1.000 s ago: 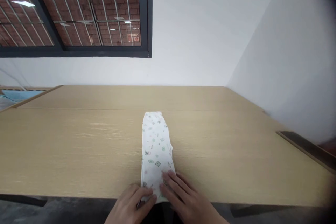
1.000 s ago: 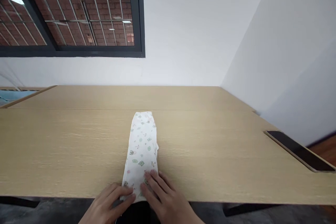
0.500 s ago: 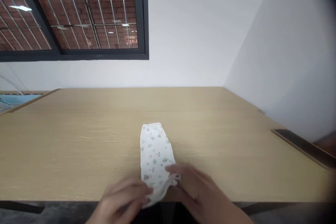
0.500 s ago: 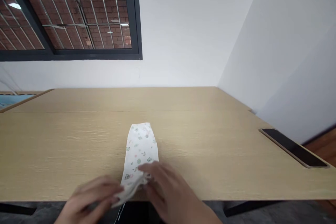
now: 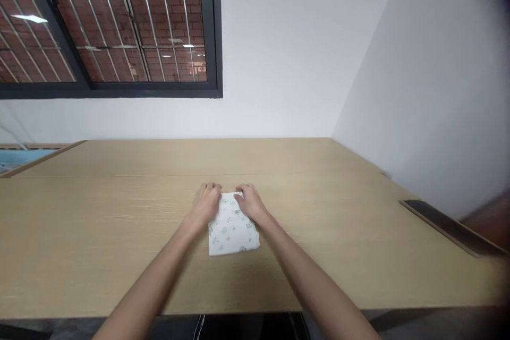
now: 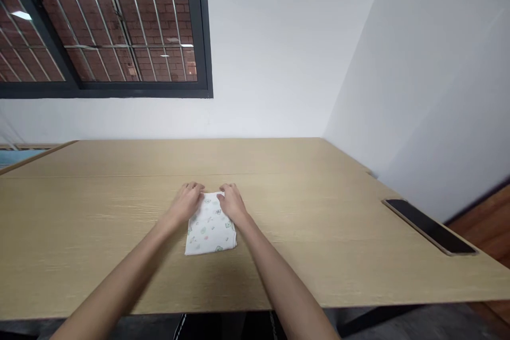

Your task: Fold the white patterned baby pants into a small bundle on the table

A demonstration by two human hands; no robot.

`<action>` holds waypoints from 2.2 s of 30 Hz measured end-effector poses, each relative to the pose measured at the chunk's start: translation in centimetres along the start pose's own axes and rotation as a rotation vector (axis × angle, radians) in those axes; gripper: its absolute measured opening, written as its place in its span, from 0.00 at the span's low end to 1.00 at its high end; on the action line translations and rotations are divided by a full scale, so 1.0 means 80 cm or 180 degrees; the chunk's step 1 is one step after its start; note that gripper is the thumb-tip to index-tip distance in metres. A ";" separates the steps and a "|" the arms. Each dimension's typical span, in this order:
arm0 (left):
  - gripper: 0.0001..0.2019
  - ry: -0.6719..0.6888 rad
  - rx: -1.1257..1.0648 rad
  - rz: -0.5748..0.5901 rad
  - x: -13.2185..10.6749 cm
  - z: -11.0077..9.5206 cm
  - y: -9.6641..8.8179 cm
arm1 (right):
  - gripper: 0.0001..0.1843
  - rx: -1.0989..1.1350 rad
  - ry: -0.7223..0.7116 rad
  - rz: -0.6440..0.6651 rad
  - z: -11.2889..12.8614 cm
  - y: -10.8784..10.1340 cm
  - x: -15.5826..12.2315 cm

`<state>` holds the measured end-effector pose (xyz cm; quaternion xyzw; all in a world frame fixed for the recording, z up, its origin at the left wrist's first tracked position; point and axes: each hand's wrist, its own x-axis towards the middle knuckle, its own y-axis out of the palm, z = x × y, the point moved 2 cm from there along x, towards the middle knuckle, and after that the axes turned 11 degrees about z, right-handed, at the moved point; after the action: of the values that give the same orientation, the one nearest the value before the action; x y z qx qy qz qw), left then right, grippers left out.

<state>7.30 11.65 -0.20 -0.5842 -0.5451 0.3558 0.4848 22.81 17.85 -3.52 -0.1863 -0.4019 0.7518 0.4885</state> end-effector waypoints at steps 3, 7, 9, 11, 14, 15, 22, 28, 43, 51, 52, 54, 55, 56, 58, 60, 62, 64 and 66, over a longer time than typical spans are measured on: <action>0.16 0.0068 0.0139 -0.0040 -0.048 -0.032 0.021 | 0.30 -0.0169 -0.0214 -0.0145 0.011 -0.008 -0.012; 0.23 0.0384 0.0273 -0.0226 -0.135 -0.078 0.074 | 0.30 -0.0236 -0.1403 0.0816 0.054 -0.016 -0.058; 0.28 0.0480 0.0465 -0.0521 -0.163 -0.085 0.105 | 0.28 -0.0154 -0.1940 0.1485 0.071 -0.009 -0.083; 0.29 0.0612 0.0683 -0.0754 -0.176 -0.082 0.132 | 0.26 -0.0142 -0.2234 0.1909 0.078 0.003 -0.103; 0.27 0.0758 0.0857 -0.0876 -0.178 -0.073 0.152 | 0.25 -0.0411 -0.2393 0.2117 0.070 0.025 -0.112; 0.27 0.0753 0.0873 -0.0867 -0.177 -0.071 0.153 | 0.25 -0.0526 -0.2427 0.2085 0.064 0.031 -0.109; 0.34 0.0361 0.0936 -0.0802 -0.177 -0.083 0.150 | 0.29 -0.1165 -0.2222 0.1418 0.014 0.038 -0.042; 0.34 0.0289 0.0858 -0.0728 -0.178 -0.084 0.153 | 0.32 -0.1333 -0.1981 0.1312 -0.013 0.031 0.003; 0.12 0.0748 -0.0294 -0.0399 -0.165 -0.004 0.079 | 0.14 -0.0968 -0.1587 0.0867 0.008 -0.026 -0.076; 0.14 0.0515 -0.0504 0.0433 -0.143 0.002 0.041 | 0.34 -0.0684 -0.1328 0.1786 -0.006 -0.051 -0.132; 0.14 0.0421 -0.0582 0.0509 -0.137 0.002 0.033 | 0.28 -0.0586 -0.1214 0.1734 -0.006 -0.052 -0.131; 0.14 0.0240 -0.0614 0.0574 -0.120 0.001 0.017 | 0.18 -0.0322 -0.0991 0.1599 -0.004 -0.056 -0.123; 0.14 0.0113 -0.0498 0.0577 -0.110 0.001 0.011 | 0.15 -0.0168 -0.0906 0.1534 -0.002 -0.057 -0.116; 0.14 -0.0044 -0.0305 0.0546 -0.098 0.001 0.007 | 0.15 -0.0016 -0.0849 0.1458 -0.001 -0.058 -0.108; 0.13 -0.0397 0.0182 0.0412 -0.074 0.001 0.003 | 0.14 0.0218 -0.0786 0.1261 -0.001 -0.056 -0.087; 0.13 -0.0661 0.0554 0.0242 -0.050 0.000 0.005 | 0.13 0.0278 -0.0657 0.0989 -0.005 -0.051 -0.061; 0.14 -0.0777 0.0773 0.0071 -0.028 -0.002 0.012 | 0.11 0.0182 -0.0394 0.0775 -0.013 -0.042 -0.035; 0.15 -0.0821 0.0940 -0.0067 -0.010 -0.003 0.022 | 0.10 0.0053 -0.0114 0.0640 -0.022 -0.031 -0.014; 0.16 -0.0828 0.1038 -0.0159 0.004 0.000 0.033 | 0.12 -0.0045 0.0085 0.0553 -0.028 -0.022 0.000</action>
<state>8.13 12.12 -2.66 -0.4335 -0.5526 0.4996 0.5070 25.34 19.13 -3.54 -0.2339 -0.3829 0.7859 0.4254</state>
